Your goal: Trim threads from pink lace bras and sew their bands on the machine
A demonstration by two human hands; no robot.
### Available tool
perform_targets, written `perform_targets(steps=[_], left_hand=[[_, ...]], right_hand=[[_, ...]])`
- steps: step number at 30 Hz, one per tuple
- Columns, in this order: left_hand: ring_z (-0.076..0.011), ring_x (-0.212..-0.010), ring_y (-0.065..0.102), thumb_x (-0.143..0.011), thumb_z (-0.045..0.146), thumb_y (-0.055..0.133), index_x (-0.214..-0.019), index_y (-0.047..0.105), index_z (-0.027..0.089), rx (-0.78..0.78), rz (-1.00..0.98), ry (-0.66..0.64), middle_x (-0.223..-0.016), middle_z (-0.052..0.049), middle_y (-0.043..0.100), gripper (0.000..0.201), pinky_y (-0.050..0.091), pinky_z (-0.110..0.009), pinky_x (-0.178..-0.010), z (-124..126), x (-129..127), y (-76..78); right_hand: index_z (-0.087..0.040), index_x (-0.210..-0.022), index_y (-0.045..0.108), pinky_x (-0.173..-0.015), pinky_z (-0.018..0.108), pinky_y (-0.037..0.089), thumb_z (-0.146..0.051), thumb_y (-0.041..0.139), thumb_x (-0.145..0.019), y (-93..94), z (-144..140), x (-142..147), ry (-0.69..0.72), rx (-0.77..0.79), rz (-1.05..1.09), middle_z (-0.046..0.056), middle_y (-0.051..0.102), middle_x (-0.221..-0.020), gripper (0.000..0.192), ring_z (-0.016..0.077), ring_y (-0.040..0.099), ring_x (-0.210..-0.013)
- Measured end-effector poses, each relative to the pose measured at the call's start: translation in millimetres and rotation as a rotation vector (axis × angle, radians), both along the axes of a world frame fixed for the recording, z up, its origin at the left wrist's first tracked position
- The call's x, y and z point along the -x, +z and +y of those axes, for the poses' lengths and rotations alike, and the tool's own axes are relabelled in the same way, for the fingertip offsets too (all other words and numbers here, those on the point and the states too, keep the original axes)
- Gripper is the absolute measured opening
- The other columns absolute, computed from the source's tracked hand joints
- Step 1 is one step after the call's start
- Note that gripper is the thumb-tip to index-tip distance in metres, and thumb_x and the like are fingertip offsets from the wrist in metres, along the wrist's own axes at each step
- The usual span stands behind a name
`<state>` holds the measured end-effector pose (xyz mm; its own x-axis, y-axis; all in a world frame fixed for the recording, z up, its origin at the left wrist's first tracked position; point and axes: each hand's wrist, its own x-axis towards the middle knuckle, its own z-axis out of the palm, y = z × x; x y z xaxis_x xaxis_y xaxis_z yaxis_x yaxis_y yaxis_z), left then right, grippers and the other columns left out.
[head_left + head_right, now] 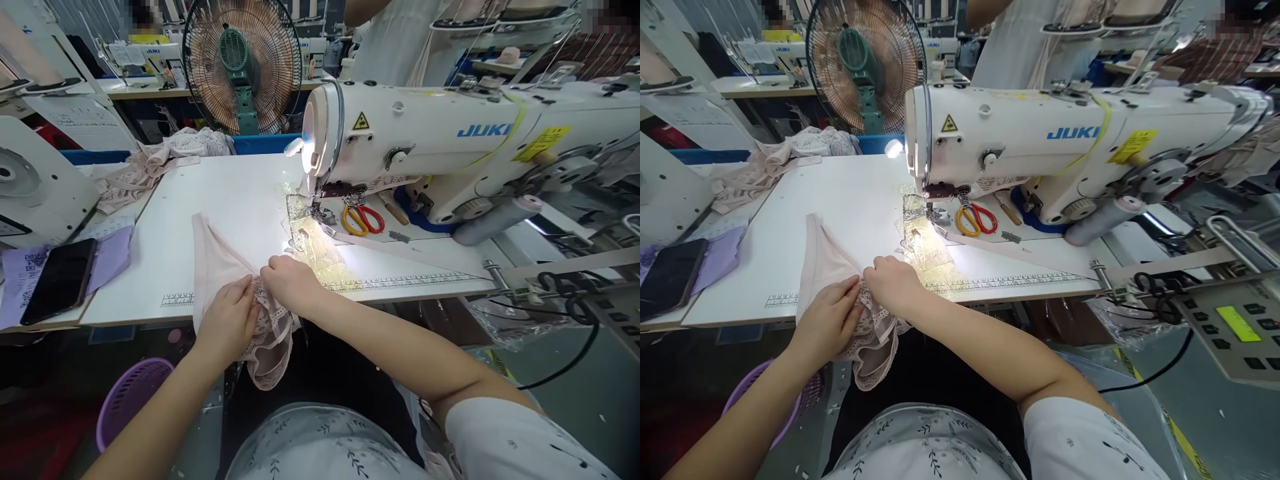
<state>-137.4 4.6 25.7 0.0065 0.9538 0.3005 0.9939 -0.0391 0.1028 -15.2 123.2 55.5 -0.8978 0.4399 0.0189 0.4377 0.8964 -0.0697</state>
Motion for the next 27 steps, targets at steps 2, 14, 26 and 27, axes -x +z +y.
perform_targets(steps=[2, 14, 26, 27], left_hand=[[-0.0309, -0.107, 0.055, -0.090, 0.026, 0.042, -0.118, 0.060, 0.002, -0.011, 0.070, -0.018, -0.121, -0.018, 0.061, 0.041, 0.049, -0.047, -0.094, 2.8, -1.3, 2.2], [-0.0303, -0.110, 0.052, -0.091, 0.030, 0.042, -0.120, 0.059, 0.003, -0.094, 0.128, -0.100, -0.125, -0.014, 0.061, 0.043, 0.050, -0.047, -0.095, 6.4, 1.3, -3.2], [-0.0333, -0.107, 0.053, -0.089, 0.032, 0.045, -0.113, 0.061, 0.005, -0.123, 0.160, -0.119, -0.115, -0.018, 0.064, 0.039, 0.048, -0.049, -0.090, 7.1, 2.4, -2.6], [-0.0340, -0.106, 0.053, -0.089, 0.032, 0.046, -0.111, 0.061, 0.006, -0.128, 0.169, -0.126, -0.111, -0.018, 0.065, 0.038, 0.048, -0.050, -0.088, 8.2, 3.4, -2.4]], right_hand=[[-0.017, -0.092, 0.061, -0.062, 0.028, 0.041, -0.014, 0.043, -0.089, -0.1, 3.7, 4.5, 0.034, 0.006, 0.001, 0.010, 0.059, -0.090, 0.018, 0.0215, 0.055, -0.086], [-0.013, -0.092, 0.061, -0.056, 0.028, 0.033, -0.010, 0.041, -0.084, -11.4, 24.4, 2.4, -0.124, -0.018, 0.022, 0.011, 0.059, -0.085, 0.022, 0.0204, 0.054, -0.077], [-0.016, -0.090, 0.068, -0.069, 0.030, 0.046, -0.017, 0.047, -0.087, 16.2, 8.0, 16.0, 0.015, 0.005, -0.030, 0.010, 0.065, -0.090, 0.021, 0.0211, 0.061, -0.086], [-0.016, -0.090, 0.068, -0.068, 0.029, 0.046, -0.017, 0.047, -0.087, 19.0, 7.2, 17.3, 0.028, 0.010, -0.036, 0.010, 0.066, -0.093, 0.021, 0.0207, 0.061, -0.085]])
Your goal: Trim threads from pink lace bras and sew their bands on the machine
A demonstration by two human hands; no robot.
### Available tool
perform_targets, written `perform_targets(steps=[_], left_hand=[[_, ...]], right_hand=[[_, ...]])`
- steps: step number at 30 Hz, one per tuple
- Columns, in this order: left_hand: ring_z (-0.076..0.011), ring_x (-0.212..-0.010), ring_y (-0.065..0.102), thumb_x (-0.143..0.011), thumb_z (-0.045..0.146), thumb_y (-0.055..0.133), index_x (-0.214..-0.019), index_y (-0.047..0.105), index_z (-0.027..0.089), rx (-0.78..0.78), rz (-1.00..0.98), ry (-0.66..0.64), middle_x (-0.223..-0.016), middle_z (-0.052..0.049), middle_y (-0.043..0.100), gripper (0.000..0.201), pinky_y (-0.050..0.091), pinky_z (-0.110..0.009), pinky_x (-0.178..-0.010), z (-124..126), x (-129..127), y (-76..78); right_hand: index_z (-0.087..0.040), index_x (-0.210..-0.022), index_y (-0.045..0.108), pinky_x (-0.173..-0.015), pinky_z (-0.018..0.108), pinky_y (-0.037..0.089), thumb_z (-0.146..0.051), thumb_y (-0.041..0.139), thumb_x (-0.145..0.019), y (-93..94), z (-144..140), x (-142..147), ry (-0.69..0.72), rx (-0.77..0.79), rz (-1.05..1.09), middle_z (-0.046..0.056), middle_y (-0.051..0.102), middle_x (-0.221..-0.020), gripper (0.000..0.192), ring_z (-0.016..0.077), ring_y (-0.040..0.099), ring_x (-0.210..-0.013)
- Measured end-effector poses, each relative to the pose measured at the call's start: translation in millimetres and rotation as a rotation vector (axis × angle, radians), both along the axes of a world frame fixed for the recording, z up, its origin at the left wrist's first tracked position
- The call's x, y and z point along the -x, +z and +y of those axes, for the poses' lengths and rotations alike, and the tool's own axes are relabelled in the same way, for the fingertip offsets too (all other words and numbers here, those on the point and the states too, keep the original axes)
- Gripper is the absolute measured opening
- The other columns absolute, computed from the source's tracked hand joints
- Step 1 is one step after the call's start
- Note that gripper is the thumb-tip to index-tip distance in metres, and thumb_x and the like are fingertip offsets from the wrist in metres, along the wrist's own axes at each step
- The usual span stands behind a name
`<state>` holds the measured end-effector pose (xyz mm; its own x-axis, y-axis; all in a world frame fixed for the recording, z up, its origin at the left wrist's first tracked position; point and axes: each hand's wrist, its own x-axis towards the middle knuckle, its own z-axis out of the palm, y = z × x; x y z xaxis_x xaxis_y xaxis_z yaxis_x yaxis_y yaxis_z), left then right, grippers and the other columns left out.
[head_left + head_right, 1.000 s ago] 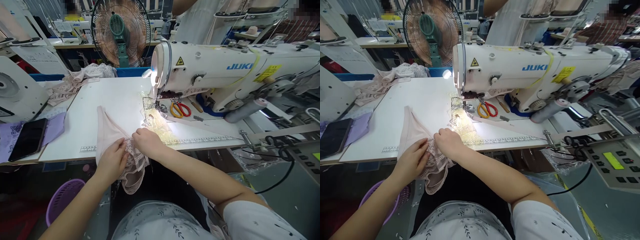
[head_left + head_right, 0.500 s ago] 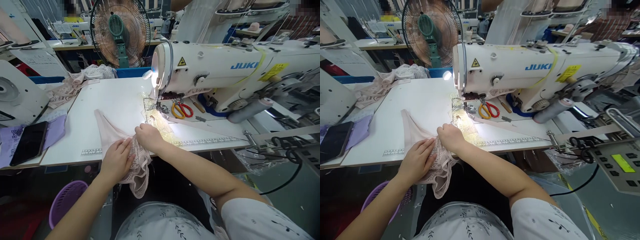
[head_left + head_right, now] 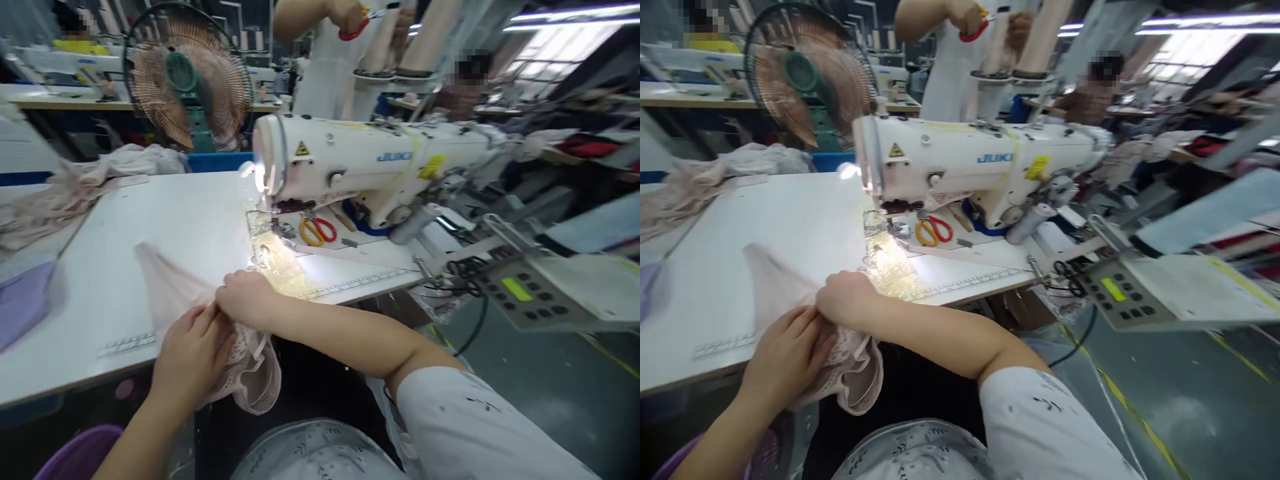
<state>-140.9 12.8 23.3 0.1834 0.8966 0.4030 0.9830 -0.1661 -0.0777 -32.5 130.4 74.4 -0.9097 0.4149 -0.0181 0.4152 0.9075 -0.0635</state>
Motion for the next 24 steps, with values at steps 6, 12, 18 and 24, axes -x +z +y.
perform_targets(steps=[6, 12, 18, 24], left_hand=[[-0.0336, -0.094, 0.054, -0.088, 0.036, 0.046, -0.114, 0.057, 0.008, -0.022, 0.028, -0.074, -0.106, -0.017, 0.065, 0.040, 0.045, -0.050, -0.084, 9.2, 6.4, -3.8], [-0.0328, -0.094, 0.054, -0.088, 0.038, 0.047, -0.123, 0.052, 0.007, -0.101, 0.047, -0.072, -0.120, -0.016, 0.062, 0.048, 0.045, -0.048, -0.084, 10.9, 5.4, -8.2], [-0.0303, -0.098, 0.056, -0.089, 0.036, 0.046, -0.111, 0.062, 0.006, -0.085, 0.090, -0.031, -0.113, -0.015, 0.066, 0.041, 0.049, -0.044, -0.080, 7.2, -2.5, -1.4], [-0.0292, -0.095, 0.057, -0.090, 0.030, 0.044, -0.109, 0.060, -0.001, -0.145, 0.101, -0.058, -0.101, -0.020, 0.064, 0.040, 0.049, -0.041, -0.084, 13.0, -7.7, -1.3]], right_hand=[[-0.016, -0.092, 0.067, -0.065, 0.024, 0.043, -0.013, 0.043, -0.085, 6.5, 8.5, -2.0, -0.015, 0.004, 0.046, 0.005, 0.068, -0.097, 0.025, 0.0165, 0.059, -0.085], [-0.014, -0.094, 0.063, -0.062, 0.023, 0.041, -0.013, 0.044, -0.082, -7.0, 27.1, -3.5, -0.145, 0.053, 0.108, 0.005, 0.067, -0.092, 0.023, 0.0162, 0.059, -0.079], [-0.017, -0.085, 0.064, -0.060, 0.024, 0.040, -0.029, 0.044, -0.091, 0.4, 36.9, -41.1, -0.144, 0.147, 0.069, 0.006, 0.066, -0.087, 0.023, 0.0166, 0.059, -0.076], [-0.012, -0.097, 0.064, -0.068, 0.027, 0.040, -0.018, 0.035, -0.094, 5.9, 96.4, -143.5, -0.627, 0.003, 0.023, 0.013, 0.065, -0.095, 0.031, 0.0209, 0.060, -0.085]])
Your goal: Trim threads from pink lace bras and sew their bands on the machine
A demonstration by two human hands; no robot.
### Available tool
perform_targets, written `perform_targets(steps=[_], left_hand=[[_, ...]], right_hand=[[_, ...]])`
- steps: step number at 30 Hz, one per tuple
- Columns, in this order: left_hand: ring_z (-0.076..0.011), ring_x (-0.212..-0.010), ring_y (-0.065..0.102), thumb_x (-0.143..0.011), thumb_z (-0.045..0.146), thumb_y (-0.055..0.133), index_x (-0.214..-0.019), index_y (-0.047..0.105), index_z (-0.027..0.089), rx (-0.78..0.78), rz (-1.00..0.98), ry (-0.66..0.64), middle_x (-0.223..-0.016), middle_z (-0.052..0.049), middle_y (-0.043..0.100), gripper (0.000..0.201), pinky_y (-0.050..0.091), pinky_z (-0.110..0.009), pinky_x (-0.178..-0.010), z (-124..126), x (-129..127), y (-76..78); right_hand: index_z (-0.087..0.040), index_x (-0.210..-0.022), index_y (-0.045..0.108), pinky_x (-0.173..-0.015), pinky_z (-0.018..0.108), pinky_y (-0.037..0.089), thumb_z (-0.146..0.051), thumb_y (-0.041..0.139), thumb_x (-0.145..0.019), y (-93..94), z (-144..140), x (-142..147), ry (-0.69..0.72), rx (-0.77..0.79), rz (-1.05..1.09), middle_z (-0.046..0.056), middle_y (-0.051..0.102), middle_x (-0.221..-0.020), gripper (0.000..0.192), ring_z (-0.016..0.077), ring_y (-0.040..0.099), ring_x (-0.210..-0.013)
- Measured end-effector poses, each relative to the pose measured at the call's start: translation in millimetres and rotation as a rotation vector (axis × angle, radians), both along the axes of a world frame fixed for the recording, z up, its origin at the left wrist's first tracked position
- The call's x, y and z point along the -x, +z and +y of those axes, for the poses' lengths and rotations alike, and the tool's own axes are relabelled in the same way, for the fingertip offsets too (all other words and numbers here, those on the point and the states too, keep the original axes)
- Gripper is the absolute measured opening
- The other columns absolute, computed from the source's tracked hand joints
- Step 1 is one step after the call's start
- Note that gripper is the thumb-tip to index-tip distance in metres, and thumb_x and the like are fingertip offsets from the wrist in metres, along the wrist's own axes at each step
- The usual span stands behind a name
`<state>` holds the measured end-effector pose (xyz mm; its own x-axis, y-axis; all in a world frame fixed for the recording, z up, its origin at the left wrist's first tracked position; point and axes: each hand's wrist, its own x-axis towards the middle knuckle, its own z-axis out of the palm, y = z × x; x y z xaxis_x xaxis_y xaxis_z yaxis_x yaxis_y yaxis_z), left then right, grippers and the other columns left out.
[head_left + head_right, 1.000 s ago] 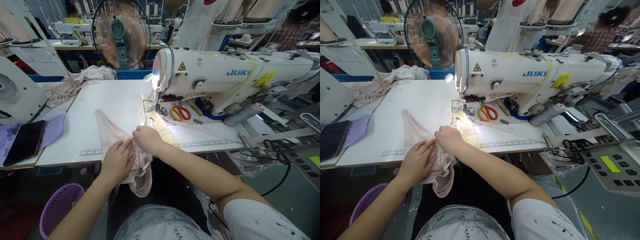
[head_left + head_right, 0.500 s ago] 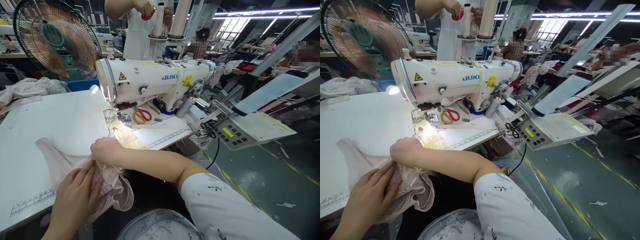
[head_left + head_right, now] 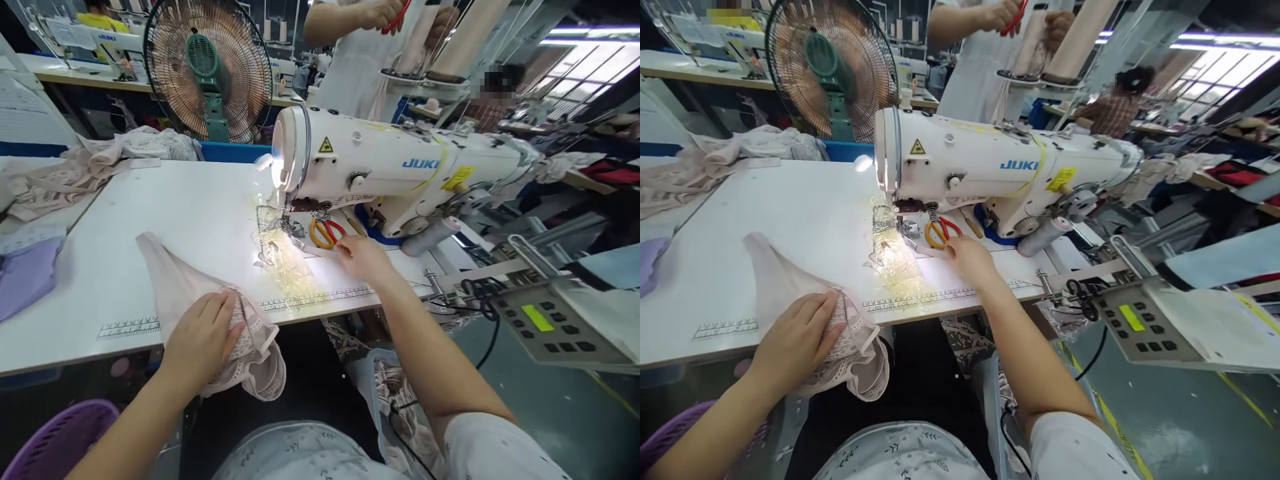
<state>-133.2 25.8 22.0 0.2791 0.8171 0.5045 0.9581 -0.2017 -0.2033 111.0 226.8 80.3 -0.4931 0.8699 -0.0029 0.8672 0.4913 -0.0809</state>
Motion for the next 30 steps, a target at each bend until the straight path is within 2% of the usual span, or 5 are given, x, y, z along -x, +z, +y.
perform_targets(steps=[5, 14, 20, 25, 30], left_hand=[[-0.0308, -0.092, 0.057, -0.090, 0.033, 0.042, -0.111, 0.060, 0.001, -0.010, 0.018, 0.017, -0.103, -0.020, 0.062, 0.042, 0.048, -0.043, -0.079, 2.1, 4.2, -5.8], [-0.0376, -0.102, 0.057, -0.089, 0.035, 0.041, -0.122, 0.054, 0.006, 0.059, -0.054, 0.027, -0.120, -0.023, 0.056, 0.046, 0.046, -0.050, -0.081, 8.3, 16.6, -25.6], [-0.0317, -0.098, 0.059, -0.090, 0.033, 0.043, -0.114, 0.061, 0.004, 0.050, 0.015, 0.003, -0.125, -0.019, 0.058, 0.042, 0.047, -0.044, -0.080, 4.4, 4.8, -7.5], [-0.0280, -0.098, 0.057, -0.090, 0.034, 0.045, -0.116, 0.060, 0.005, 0.105, -0.041, 0.045, -0.120, -0.015, 0.063, 0.042, 0.047, -0.041, -0.083, -0.7, 4.4, 0.2], [-0.0280, -0.100, 0.056, -0.090, 0.036, 0.046, -0.119, 0.059, 0.007, 0.116, -0.053, 0.045, -0.122, -0.014, 0.062, 0.043, 0.047, -0.043, -0.084, -3.6, 4.3, -0.7]], right_hand=[[-0.008, -0.108, 0.064, -0.080, 0.032, 0.040, -0.019, 0.044, -0.090, -19.2, 37.9, -46.5, -0.285, -0.050, -0.050, 0.020, 0.062, -0.108, 0.029, 0.0280, 0.060, -0.099], [-0.020, -0.101, 0.068, -0.067, 0.023, 0.042, -0.026, 0.062, -0.080, -30.1, 65.0, -51.0, -0.381, 0.019, 0.085, 0.007, 0.068, -0.101, 0.022, 0.0179, 0.063, -0.085], [-0.014, -0.105, 0.064, -0.062, 0.026, 0.041, -0.024, 0.055, -0.084, -18.0, 35.5, -46.1, -0.356, -0.025, 0.255, 0.007, 0.069, -0.085, 0.025, 0.0183, 0.061, -0.074], [-0.018, -0.078, 0.067, -0.057, 0.025, 0.043, -0.027, 0.056, -0.083, -25.7, -33.1, 6.2, 0.081, 0.201, 0.626, 0.001, 0.062, -0.066, 0.014, 0.0152, 0.057, -0.061], [-0.018, -0.095, 0.068, -0.064, 0.025, 0.044, -0.020, 0.050, -0.088, -43.5, -80.3, 79.3, 0.491, 0.194, 0.665, 0.004, 0.060, -0.075, 0.020, 0.0149, 0.057, -0.070]])
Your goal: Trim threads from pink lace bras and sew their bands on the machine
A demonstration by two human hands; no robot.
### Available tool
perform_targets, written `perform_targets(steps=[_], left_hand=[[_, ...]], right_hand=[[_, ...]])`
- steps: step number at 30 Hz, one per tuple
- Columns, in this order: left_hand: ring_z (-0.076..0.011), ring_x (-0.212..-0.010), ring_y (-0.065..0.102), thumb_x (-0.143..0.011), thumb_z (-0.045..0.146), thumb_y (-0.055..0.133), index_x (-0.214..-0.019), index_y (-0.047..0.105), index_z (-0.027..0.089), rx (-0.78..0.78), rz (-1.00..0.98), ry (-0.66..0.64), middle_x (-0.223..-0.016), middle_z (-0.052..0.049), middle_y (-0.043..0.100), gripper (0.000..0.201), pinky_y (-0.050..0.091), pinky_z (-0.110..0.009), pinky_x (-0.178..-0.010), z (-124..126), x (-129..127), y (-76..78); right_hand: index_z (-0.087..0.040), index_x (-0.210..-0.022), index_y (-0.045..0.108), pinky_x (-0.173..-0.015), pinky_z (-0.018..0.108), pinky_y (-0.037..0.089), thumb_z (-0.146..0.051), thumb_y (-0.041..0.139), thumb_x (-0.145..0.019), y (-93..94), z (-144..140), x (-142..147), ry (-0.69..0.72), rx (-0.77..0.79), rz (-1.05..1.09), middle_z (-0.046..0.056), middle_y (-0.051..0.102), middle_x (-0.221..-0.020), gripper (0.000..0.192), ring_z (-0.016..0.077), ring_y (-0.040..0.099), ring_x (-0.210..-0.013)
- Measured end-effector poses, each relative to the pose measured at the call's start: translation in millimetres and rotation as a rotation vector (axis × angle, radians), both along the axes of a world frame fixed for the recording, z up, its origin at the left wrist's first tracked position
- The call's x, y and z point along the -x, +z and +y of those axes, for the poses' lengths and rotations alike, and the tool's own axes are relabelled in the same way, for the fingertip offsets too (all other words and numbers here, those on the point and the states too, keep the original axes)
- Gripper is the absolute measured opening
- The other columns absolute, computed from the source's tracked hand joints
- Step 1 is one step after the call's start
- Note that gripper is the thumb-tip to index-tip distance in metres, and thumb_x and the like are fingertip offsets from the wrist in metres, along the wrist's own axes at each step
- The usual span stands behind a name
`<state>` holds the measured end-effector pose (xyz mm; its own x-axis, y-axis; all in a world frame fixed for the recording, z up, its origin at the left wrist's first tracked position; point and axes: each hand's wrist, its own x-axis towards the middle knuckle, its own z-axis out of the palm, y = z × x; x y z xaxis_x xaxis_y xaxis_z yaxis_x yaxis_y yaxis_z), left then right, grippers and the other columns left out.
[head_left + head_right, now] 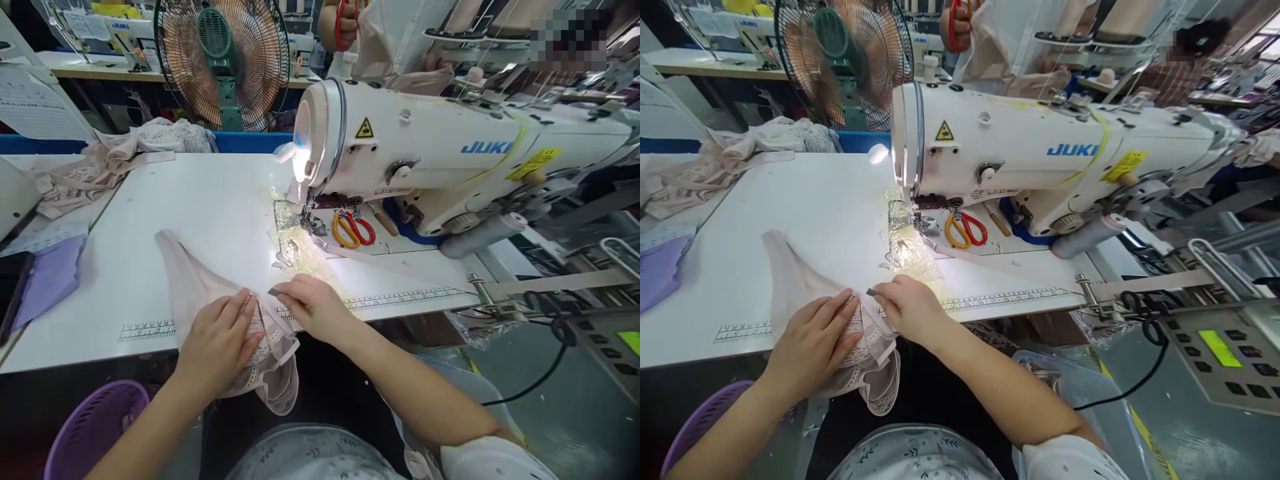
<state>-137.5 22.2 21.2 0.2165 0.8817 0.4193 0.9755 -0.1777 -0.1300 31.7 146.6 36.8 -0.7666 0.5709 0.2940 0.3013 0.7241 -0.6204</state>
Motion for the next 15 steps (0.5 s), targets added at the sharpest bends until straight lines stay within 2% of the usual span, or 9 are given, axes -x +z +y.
perform_targets(steps=[4, 8, 15], left_hand=[[-0.0281, -0.101, 0.056, -0.090, 0.036, 0.047, -0.116, 0.061, 0.007, -0.010, -0.020, 0.001, -0.122, -0.014, 0.062, 0.042, 0.047, -0.043, -0.085, 0.8, 0.2, -2.0], [-0.0280, -0.101, 0.057, -0.089, 0.035, 0.048, -0.116, 0.061, 0.007, -0.002, -0.031, 0.008, -0.122, -0.015, 0.062, 0.041, 0.046, -0.043, -0.086, 0.2, -0.1, -2.2], [-0.0279, -0.099, 0.057, -0.088, 0.035, 0.049, -0.115, 0.062, 0.007, -0.015, -0.033, 0.007, -0.122, -0.014, 0.062, 0.040, 0.048, -0.043, -0.082, 1.0, -0.5, -2.1]], right_hand=[[-0.019, -0.111, 0.065, -0.061, 0.024, 0.040, -0.024, 0.048, -0.091, -8.4, -3.8, 27.5, -0.009, -0.141, -0.177, 0.004, 0.058, -0.078, 0.027, 0.0150, 0.054, -0.068], [-0.021, -0.118, 0.062, -0.059, 0.024, 0.037, -0.025, 0.044, -0.092, -7.0, -4.8, 31.0, -0.009, -0.172, -0.270, 0.005, 0.060, -0.082, 0.032, 0.0153, 0.055, -0.070], [-0.021, -0.117, 0.062, -0.052, 0.026, 0.029, -0.026, 0.040, -0.091, 1.2, -9.2, 33.1, -0.006, -0.252, -0.416, 0.005, 0.057, -0.078, 0.034, 0.0154, 0.048, -0.062]])
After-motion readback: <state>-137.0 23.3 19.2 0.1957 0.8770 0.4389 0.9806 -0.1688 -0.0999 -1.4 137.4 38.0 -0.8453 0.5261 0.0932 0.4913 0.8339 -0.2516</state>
